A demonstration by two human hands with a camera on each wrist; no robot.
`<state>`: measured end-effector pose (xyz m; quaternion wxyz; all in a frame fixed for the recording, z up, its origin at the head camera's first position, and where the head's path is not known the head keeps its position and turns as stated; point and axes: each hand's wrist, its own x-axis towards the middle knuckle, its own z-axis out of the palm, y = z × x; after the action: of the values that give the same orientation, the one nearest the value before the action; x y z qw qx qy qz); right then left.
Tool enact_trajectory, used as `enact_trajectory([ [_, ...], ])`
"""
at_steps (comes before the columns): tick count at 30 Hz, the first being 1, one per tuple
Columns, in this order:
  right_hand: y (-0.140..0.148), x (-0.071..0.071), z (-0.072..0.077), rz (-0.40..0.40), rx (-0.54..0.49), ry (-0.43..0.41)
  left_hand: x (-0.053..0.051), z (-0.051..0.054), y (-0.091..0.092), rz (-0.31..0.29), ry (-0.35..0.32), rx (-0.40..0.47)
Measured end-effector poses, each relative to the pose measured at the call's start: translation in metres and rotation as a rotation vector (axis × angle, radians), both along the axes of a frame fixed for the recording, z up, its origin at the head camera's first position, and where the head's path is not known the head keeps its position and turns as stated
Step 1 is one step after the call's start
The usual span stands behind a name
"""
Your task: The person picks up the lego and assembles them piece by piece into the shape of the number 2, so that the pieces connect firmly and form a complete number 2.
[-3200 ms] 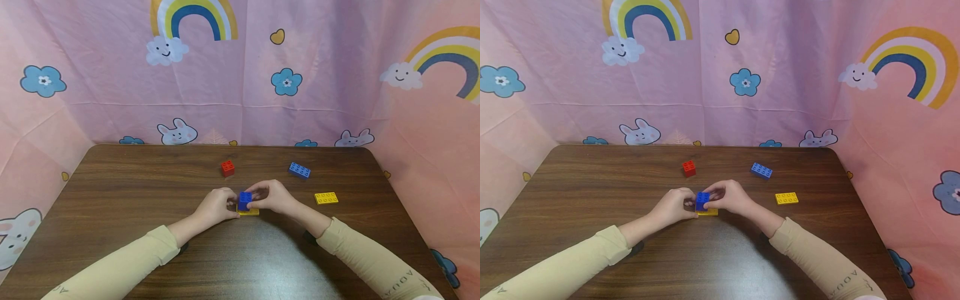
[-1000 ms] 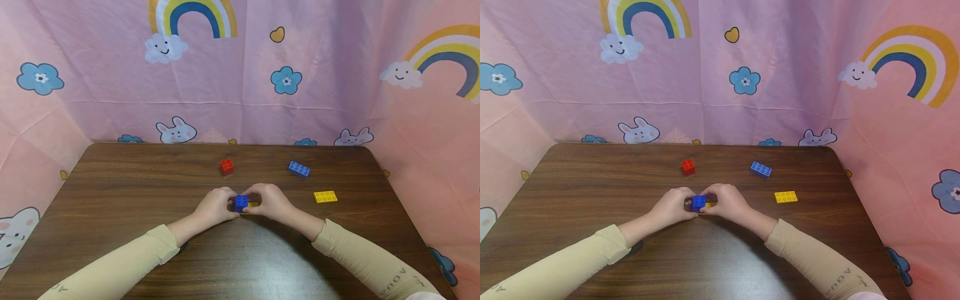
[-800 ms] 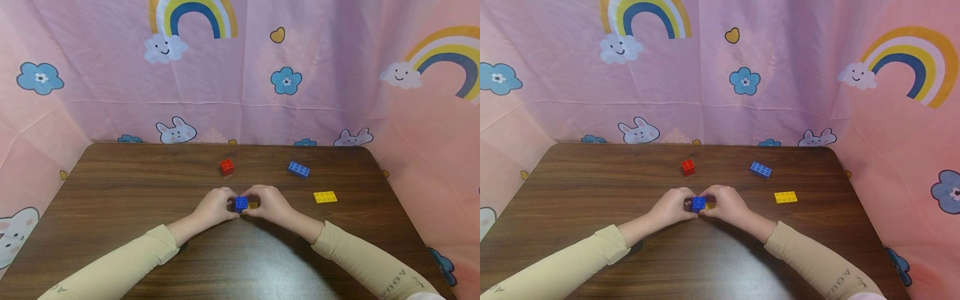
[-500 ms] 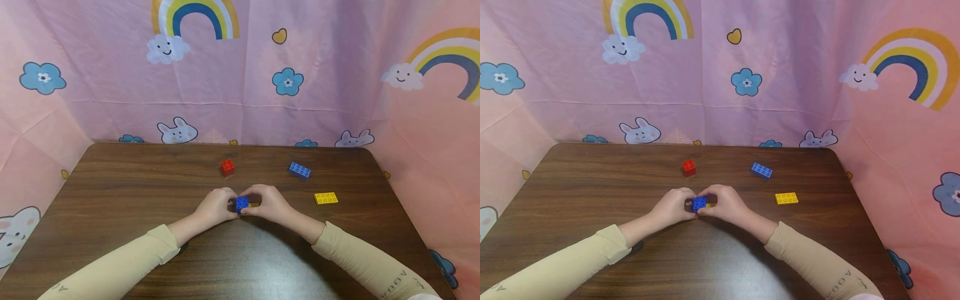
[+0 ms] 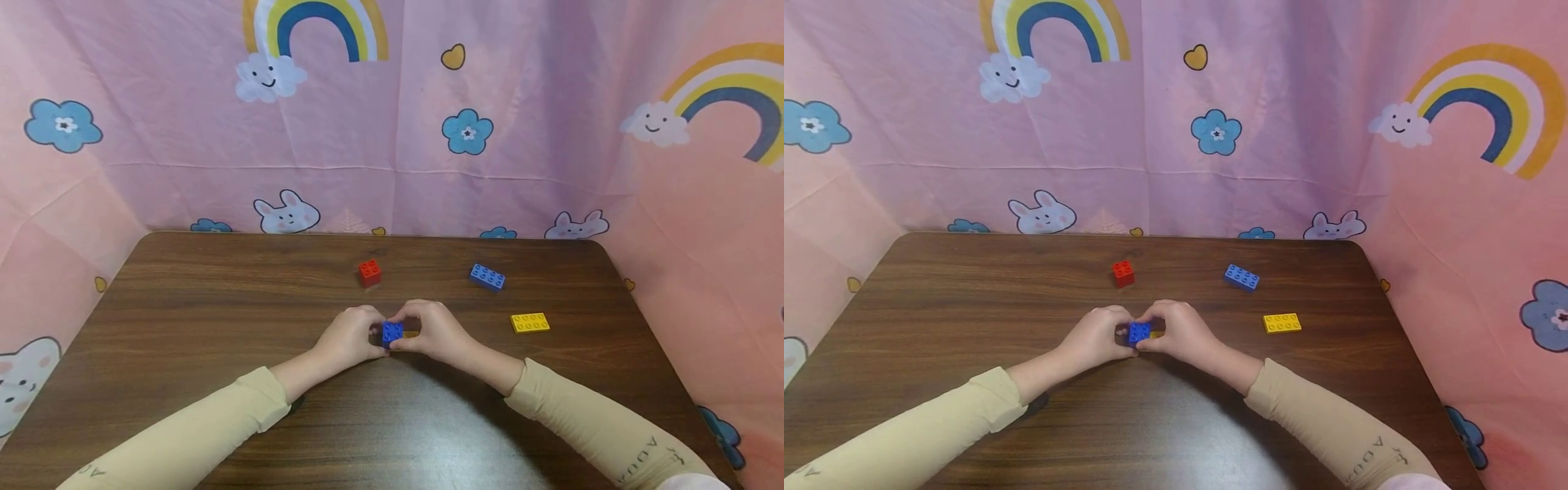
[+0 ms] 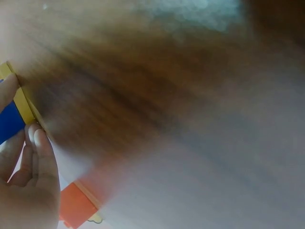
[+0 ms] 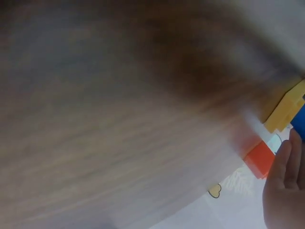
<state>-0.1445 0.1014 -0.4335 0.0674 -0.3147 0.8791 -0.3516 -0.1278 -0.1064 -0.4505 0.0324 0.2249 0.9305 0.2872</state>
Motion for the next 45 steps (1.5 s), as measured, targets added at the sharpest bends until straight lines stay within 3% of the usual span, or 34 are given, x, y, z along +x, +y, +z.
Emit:
enact_trajectory([
  [17,-0.0005,0.0027,-0.0023,-0.04,-0.019,-0.015,-0.0015,-0.0009,-0.002,0.001,0.012,-0.006],
  [29,-0.0002,0.0033,-0.0033,-0.05,-0.02,-0.013,-0.0005,-0.0035,-0.0083,-0.034,0.038,0.07],
  [45,-0.0014,0.0041,-0.0011,-0.059,-0.002,0.049,0.0013,-0.0003,-0.0098,-0.011,0.026,0.156],
])
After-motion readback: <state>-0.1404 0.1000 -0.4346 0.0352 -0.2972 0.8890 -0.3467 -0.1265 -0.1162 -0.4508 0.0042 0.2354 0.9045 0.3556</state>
